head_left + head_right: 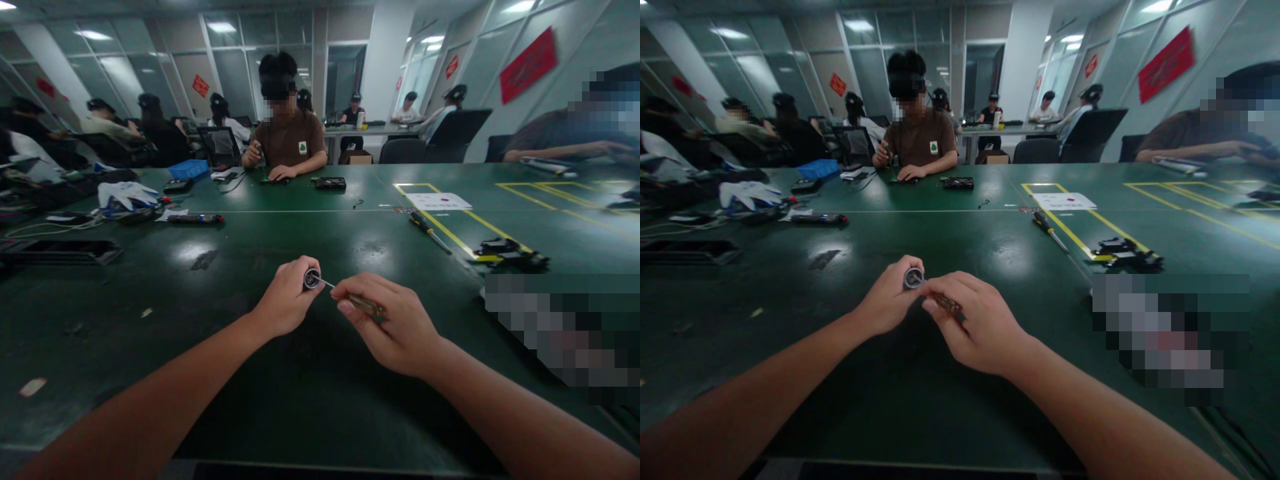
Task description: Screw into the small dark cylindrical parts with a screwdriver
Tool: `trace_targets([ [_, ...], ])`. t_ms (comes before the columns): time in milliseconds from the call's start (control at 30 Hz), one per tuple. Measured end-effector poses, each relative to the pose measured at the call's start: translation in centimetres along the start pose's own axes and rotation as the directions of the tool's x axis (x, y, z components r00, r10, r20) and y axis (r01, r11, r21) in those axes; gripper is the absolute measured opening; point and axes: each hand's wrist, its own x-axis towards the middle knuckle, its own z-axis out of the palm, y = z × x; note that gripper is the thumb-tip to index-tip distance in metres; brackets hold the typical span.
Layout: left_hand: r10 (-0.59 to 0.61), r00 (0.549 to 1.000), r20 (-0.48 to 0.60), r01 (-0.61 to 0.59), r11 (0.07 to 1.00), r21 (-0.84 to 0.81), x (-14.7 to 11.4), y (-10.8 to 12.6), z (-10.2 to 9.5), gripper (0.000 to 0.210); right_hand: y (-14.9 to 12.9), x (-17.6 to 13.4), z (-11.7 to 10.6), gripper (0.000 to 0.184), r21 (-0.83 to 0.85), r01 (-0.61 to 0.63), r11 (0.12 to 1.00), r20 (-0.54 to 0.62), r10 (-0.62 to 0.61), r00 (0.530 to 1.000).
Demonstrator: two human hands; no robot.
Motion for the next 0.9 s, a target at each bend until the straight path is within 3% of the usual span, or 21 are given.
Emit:
trace_targets([
  [333, 0.048, 0.998, -0.039, -0.045, 0.995, 0.088, -0.01, -0.07, -0.19, 0.015, -0.11, 0.0, -0.22, 0.014, -0.007, 0.019, 1.0, -0.02, -0.019, 1.0],
  [733, 0.057, 0.998, -0.035, -0.056, 0.998, 0.035, -0.25, -0.3, -0.09, 0.012, -0.09, -0.03, -0.22, 0.013, -0.02, 0.012, 1.0, -0.025, -0.012, 1.0],
  [900, 0.058, 0.995, -0.085, -0.054, 0.997, 0.047, -0.16, -0.52, 0.01, 0.015, -0.1, 0.09, -0.15, 0.014, -0.006, 0.042, 0.999, -0.038, -0.042, 0.998],
])
